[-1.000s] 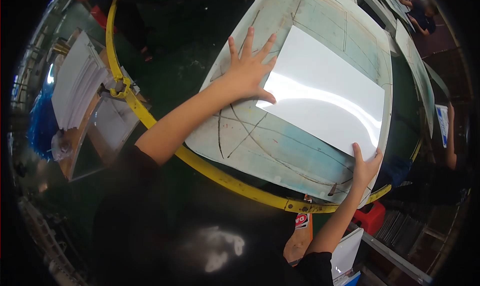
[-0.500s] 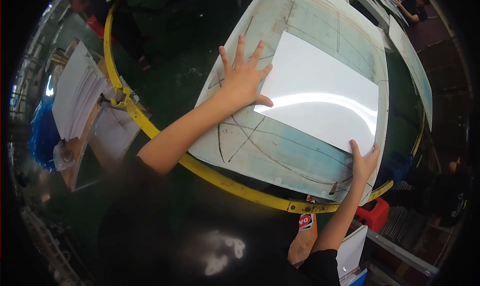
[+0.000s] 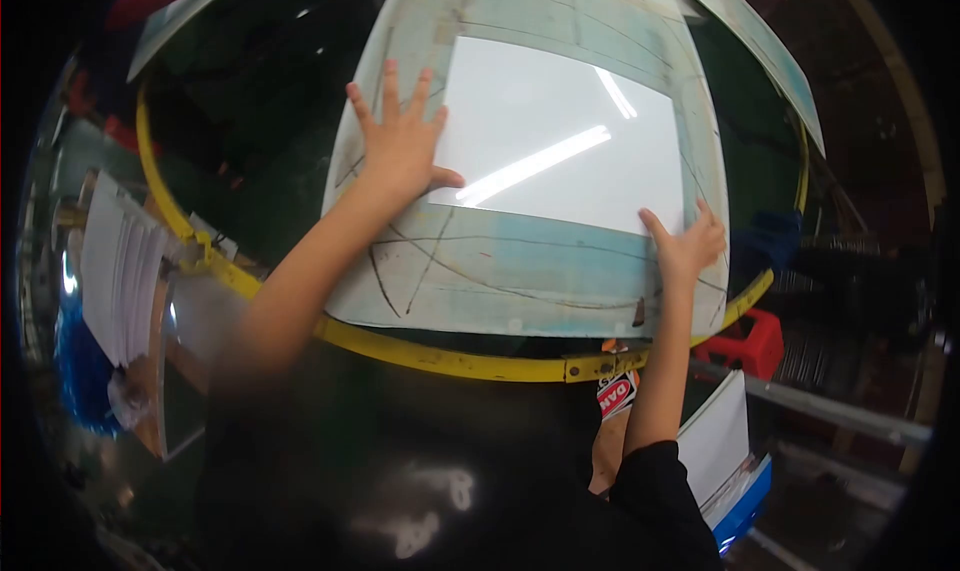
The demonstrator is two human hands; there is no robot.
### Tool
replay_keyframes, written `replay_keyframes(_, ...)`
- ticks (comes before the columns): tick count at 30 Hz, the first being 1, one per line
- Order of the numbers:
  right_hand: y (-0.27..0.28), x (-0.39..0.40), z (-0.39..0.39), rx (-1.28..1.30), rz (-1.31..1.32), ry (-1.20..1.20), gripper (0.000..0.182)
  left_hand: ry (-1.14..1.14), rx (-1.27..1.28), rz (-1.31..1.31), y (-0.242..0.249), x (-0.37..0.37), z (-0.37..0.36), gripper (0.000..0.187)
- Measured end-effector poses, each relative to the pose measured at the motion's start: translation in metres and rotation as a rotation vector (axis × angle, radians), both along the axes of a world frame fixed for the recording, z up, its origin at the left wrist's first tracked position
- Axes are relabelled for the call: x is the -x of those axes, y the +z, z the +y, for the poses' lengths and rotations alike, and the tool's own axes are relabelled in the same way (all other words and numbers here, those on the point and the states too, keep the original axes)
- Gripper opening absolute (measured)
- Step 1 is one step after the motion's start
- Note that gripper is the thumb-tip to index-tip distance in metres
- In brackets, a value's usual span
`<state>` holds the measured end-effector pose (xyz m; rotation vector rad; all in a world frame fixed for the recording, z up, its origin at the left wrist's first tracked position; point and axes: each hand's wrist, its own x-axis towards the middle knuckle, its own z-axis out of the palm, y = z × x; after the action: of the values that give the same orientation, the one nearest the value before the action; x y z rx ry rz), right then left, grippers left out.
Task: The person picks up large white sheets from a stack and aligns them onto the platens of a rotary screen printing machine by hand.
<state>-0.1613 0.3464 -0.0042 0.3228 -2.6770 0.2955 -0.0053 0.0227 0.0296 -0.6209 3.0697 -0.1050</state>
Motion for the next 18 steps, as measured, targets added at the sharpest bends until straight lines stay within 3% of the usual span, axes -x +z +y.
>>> replay_keyframes(1,0.002,-0.003,-0.003,0.054,0.046,0.046,0.068,0.007,0.024,-0.027,0.003,0.002,0.001,0.085)
replay_keyframes(4,0.017,-0.018,-0.01,-0.017,-0.253,0.12,0.052,0.022,0.084,-0.126,0.012,0.008,0.009,0.085)
replay_keyframes(7,0.032,-0.021,0.017,0.02,-0.422,0.377,0.044,0.029,0.204,-0.202,0.029,0.02,0.027,0.088)
replay_keyframes(8,0.017,-0.016,0.038,0.613,-0.715,0.322,0.047,0.001,0.259,-0.166,0.028,0.02,0.031,0.088)
replay_keyframes(11,0.029,-0.052,0.114,0.388,-0.321,0.507,0.052,-0.079,0.288,0.026,0.037,0.01,0.048,0.09)
replay_keyframes(13,0.051,-0.096,0.178,0.227,-0.296,0.384,0.061,-0.13,0.27,0.234,0.029,-0.01,0.058,0.089)
replay_keyframes(15,0.055,-0.148,0.258,0.181,-0.392,0.227,0.073,-0.153,0.017,0.432,0.024,-0.04,0.08,0.082)
replay_keyframes(18,0.046,-0.234,0.378,0.17,-0.768,-0.147,0.087,-0.189,-0.213,0.615,0.011,-0.093,0.125,0.066)
